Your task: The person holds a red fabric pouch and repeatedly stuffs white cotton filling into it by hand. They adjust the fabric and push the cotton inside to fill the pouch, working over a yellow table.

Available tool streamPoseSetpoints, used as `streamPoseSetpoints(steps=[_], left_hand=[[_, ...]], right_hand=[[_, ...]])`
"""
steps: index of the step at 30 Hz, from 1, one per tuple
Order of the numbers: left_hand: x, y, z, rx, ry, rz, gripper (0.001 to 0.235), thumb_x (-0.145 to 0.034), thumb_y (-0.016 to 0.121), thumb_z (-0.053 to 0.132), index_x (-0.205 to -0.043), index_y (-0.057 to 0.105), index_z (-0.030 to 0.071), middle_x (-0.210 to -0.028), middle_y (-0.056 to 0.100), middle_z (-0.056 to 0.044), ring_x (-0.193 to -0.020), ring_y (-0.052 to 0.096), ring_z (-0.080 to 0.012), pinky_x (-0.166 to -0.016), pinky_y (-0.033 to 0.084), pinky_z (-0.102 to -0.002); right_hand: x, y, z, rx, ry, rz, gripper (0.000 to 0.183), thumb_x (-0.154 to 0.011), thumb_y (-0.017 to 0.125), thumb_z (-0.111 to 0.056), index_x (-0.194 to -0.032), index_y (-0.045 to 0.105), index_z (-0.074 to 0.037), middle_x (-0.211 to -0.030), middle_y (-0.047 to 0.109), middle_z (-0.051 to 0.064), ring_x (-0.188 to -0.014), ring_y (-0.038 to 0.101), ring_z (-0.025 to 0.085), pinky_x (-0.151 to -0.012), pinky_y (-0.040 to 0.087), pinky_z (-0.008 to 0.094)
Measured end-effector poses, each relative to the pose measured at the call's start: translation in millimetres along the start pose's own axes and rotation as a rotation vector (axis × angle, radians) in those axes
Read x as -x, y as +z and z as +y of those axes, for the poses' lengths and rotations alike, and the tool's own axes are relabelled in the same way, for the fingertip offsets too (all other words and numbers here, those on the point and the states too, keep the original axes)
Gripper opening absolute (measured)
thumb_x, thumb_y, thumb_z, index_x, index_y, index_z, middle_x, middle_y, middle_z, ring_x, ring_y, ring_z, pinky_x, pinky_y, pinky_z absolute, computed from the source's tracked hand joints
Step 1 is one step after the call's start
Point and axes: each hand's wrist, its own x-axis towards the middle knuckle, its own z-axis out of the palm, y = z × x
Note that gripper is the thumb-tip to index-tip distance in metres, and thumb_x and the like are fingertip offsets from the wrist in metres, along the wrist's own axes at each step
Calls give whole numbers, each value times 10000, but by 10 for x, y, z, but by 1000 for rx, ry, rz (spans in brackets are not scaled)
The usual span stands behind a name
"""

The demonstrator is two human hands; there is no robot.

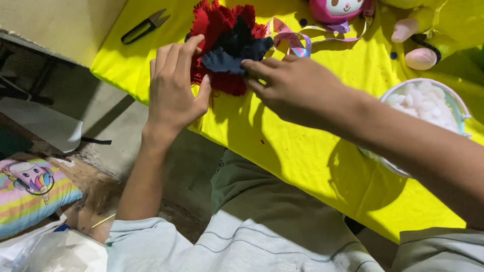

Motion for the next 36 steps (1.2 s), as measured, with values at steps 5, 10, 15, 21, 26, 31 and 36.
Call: streamPoseSetpoints(steps=[5,10,15,21,26,31,36], left_hand=[[-64,63,67,23,100,-10,764,-738,710,42,-1459,461,85,-1404,526,-157,-1320,487,-345,-1058,454,-482],[-114,226,126,-116,206,-99,940,-716,882,272,-1502,396,101,-1420,477,-159,-1294,499,-335,-1050,473,-481],[-176,330,137,5,171,134,304,-930,803,235,-1158,677,78,-1137,674,-115,-990,641,-248,-855,524,-361],[-213,218,97,328,30,293,183,-1071,532,117,-1147,634,-15,-1074,701,-181,-930,691,-275,-797,581,-382],[-249,168,104,333,-58,374,186,-1075,536,154,-1092,610,-16,-950,661,-139,-807,619,-278,-699,483,-396],[-284,180,100,339,-110,419,163,-1087,510,150,-1053,562,0,-908,629,-128,-753,585,-262,-651,462,-380],[-321,123,162,296,-75,554,211,-1101,485,174,-1106,567,-20,-1001,650,-174,-866,661,-348,-766,524,-419]], right_hand=[[163,-399,249,-30,48,165,327,-1006,629,-164,-1319,685,-92,-1297,723,87,-866,742,277,-464,637,398],[411,-555,494,185,107,236,178,-1227,706,-312,-1068,672,-240,-928,609,-59,-744,606,132,-539,484,312],[392,-565,490,234,215,93,197,-1169,706,-321,-1051,611,-195,-889,601,-30,-664,605,166,-478,490,329],[292,-471,447,379,166,237,515,-1077,679,-232,-1584,592,-245,-853,643,-148,-561,614,119,-449,428,269],[246,-537,484,341,164,270,128,-1154,695,-176,-1202,578,-196,-841,560,-83,-732,595,128,-501,410,298],[-8,-273,330,411,160,393,254,-1040,773,-205,-959,532,-202,-875,522,-52,-650,521,127,-425,362,288],[-319,473,-127,282,59,342,217,-1117,541,-287,-1023,633,-114,-892,538,26,-618,563,146,-388,467,279]])
